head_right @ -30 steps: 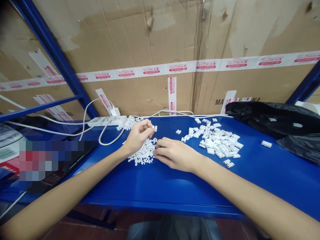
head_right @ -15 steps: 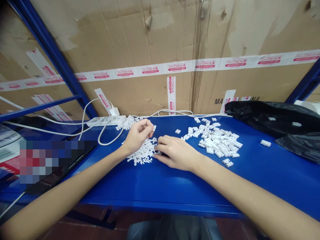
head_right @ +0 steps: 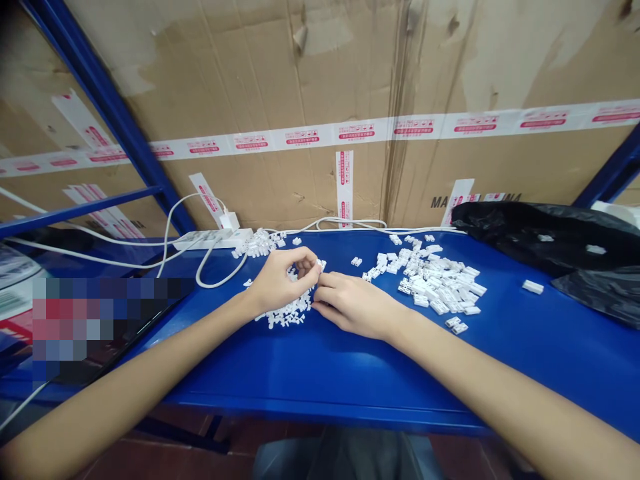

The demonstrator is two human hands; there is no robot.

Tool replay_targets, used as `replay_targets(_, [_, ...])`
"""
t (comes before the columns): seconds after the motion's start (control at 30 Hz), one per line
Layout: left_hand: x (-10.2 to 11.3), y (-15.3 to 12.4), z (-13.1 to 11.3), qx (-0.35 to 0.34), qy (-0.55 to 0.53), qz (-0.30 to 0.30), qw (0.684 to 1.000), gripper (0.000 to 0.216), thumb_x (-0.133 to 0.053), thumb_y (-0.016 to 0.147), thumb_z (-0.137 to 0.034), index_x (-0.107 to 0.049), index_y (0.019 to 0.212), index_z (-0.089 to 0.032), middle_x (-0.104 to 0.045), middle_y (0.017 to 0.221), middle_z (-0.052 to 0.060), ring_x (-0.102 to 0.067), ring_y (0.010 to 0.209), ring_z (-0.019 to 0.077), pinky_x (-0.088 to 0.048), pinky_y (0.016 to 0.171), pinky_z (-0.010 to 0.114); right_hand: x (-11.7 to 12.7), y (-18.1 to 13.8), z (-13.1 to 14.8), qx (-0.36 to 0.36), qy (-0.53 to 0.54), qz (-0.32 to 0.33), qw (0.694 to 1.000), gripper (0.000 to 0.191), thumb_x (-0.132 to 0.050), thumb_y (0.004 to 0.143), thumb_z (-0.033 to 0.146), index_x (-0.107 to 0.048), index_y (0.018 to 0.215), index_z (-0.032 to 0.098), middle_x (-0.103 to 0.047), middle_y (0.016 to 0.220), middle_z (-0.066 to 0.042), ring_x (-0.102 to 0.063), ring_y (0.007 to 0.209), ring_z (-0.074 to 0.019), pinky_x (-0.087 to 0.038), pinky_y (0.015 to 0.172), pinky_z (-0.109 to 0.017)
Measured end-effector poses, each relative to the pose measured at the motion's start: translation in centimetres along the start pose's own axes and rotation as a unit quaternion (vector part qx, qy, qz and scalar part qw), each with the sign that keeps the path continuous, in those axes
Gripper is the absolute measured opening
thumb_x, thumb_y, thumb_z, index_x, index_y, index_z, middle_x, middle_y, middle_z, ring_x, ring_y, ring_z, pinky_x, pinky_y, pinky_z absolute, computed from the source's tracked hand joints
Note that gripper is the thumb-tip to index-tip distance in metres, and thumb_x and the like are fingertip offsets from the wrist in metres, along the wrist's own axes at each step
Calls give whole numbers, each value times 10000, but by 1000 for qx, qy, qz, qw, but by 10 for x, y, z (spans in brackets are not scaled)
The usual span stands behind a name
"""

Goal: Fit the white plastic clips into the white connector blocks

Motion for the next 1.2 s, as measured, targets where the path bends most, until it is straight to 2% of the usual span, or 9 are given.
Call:
replay_targets(0.17, [1,-1,-1,-21,28,5,999,116,-600,894,-208,-604,782,-176,-594,638,-37,-525,569,94,-452,597,259,0,0,0,8,13,-9,1000,230,-481,1034,222,-687,997,126,-670,1055,-127,-672,957,-246,-581,850,-406])
replay_targets(0.67, [2,-2,-2,-24,36,0,999,126,-602,901,-213,-605,779,-179,-602,640,-34,-542,571,98,-462,604,265,6,0,4,5,-9,-15,1000,256,-444,1066,264,-671,1043,149,-681,1050,-100,-674,897,-212,-569,771,-356])
replay_targets(0.83, [3,0,-1,-24,41,-5,999,139,-599,908,-222,-600,775,-180,-604,640,-32,-543,566,98,-459,600,264,8,1,7,-7,34,8,999,278,-580,1010,404,-698,1085,163,-671,1110,-109,-684,975,-236,-582,850,-378])
replay_targets(1.0, [2,-1,0,-21,46,-1,999,149,-598,910,-235,-594,771,-183,-611,644,-31,-542,571,99,-457,607,265,6,1,1,-21,71,13,997,228,-542,1030,278,-731,984,159,-667,1037,-99,-684,893,-201,-578,820,-350])
replay_targets(1.2, [1,-1,1,-17,42,1,999,163,-599,913,-249,-589,764,-183,-602,635,-32,-534,564,98,-453,599,263,7,0,0,-25,86,-25,996,153,-569,1006,220,-702,952,167,-671,956,-63,-652,815,-165,-543,733,-298])
Point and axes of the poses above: each hand's wrist, its own y-axis towards the middle knuckle, its own x-axis out of the back of the hand, z = x × y, the point moved 3 cm from there along y, towards the middle knuckle
